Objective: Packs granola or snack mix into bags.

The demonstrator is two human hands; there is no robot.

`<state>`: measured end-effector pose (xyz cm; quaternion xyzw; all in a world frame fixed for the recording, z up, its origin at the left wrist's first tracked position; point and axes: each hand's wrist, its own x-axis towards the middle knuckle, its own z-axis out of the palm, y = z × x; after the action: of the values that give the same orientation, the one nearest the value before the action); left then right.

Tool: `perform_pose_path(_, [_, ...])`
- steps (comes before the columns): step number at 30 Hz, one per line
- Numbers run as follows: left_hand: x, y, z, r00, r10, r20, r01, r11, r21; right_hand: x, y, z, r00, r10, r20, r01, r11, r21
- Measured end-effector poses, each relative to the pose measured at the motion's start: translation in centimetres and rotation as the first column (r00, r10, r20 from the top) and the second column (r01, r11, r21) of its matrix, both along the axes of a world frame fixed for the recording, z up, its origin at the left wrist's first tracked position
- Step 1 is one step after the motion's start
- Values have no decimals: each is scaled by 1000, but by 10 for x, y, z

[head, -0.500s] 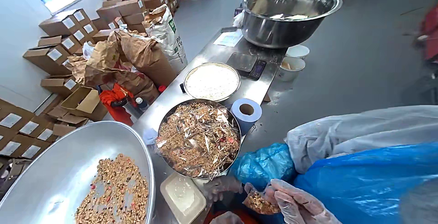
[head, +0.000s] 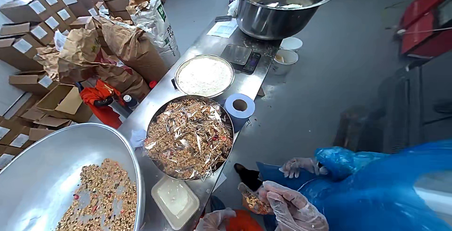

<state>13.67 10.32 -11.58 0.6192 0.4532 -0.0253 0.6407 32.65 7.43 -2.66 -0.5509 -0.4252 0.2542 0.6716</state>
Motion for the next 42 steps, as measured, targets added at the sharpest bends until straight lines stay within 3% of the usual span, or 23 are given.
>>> perform_pose_path(3, [-7,6,21,998,69,-13,-69,998,5,2,1,-3,997,10,-74,-11,1000,-11])
perform_pose_path(5, [-7,8,44,985,159,72,-169,971,167,1,2,-1,992,17,-123,-19,1000,-16])
perform_pose_path(8, [5,13,66,883,159,441,-381,791,478,-1,6,5,978,41,-203,-46,999,-20])
perform_pose_path(10, [18,18,81,815,126,566,-489,674,553,-2,8,12,965,65,-256,-75,997,-32])
perform_pose_path(14, [34,21,96,742,114,660,-595,564,572,-4,9,28,947,93,-307,-101,995,-11])
perform_pose_path(20, [49,22,105,682,66,728,-625,570,533,-5,12,43,944,85,-319,-47,991,125])
perform_pose_path(23, [61,22,116,622,47,782,-685,515,515,-2,16,39,971,108,-212,-60,973,221])
perform_pose_path(28, [66,24,131,641,77,764,-727,381,572,5,23,27,985,158,-72,-136,959,248])
perform_pose_path(34, [60,29,149,602,55,796,-757,357,547,12,23,51,974,179,-141,-143,962,234])
perform_pose_path(37, [53,30,160,547,57,835,-731,518,443,14,25,62,935,263,-239,-194,941,276])
perform_pose_path(39, [46,30,171,568,53,821,-664,619,419,14,26,67,917,301,-261,-218,927,304])
perform_pose_path(42, [35,34,184,611,55,790,-613,664,428,16,27,74,916,330,-228,-249,913,323])
